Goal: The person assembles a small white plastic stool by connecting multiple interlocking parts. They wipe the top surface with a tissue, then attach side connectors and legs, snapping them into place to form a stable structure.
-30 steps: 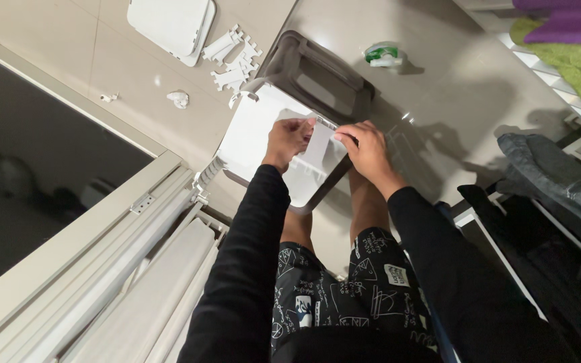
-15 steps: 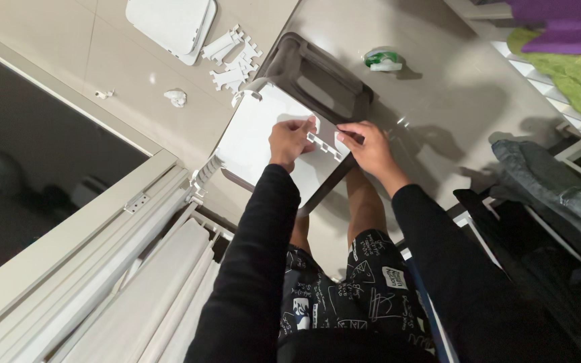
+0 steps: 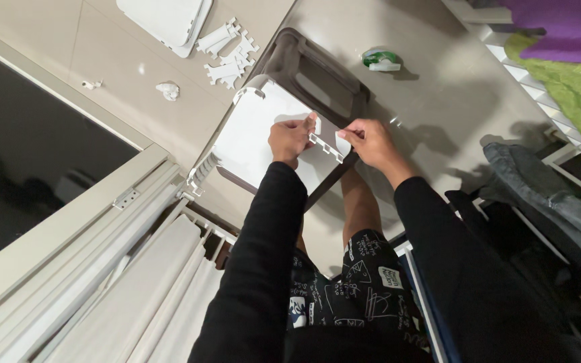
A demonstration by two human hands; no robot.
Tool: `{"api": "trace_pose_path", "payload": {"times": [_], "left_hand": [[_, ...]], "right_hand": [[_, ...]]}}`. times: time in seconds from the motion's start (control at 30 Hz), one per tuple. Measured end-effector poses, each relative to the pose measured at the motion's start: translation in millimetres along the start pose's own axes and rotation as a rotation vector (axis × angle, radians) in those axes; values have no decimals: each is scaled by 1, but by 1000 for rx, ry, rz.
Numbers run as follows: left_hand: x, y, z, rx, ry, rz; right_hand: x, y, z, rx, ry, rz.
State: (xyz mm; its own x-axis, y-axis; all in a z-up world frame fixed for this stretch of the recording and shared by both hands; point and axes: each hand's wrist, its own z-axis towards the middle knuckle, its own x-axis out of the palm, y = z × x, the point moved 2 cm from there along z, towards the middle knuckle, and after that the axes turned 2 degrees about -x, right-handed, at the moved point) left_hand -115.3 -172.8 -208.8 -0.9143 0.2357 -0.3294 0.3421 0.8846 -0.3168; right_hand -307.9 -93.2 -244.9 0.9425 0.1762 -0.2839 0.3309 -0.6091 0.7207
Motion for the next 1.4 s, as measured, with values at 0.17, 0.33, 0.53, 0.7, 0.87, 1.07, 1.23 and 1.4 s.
{"api": "trace_pose_path", "payload": {"times": [0.17,0.33,0.53,0.7,0.87,1.07,1.23,1.4], "left_hand": [[9,-1,-5,48,-86,-43],[10,1,-3,24,-83,-36],[-6,23,-17,-26,-56,-11],[-38,13,-15,420,-375,197],[-78,-10,10,873,-370,451],[-68,-3,5,573,-332,672],[-45,11,-13,569,-410,628],[-32,13,-17,531,-422,601]], "right_hand": [[-3,10,-3,-3,-14,-24],[-8,6,-6,-59,-4,-27],[5,2,-28,-65,111,-91],[17,-3,-36,-127,68,-110],[22,-26,-32,22,136,10],[22,-28,-36,62,119,15],[24,-20,-36,15,-36,15],[24,-22,-33,128,24,182]]}}
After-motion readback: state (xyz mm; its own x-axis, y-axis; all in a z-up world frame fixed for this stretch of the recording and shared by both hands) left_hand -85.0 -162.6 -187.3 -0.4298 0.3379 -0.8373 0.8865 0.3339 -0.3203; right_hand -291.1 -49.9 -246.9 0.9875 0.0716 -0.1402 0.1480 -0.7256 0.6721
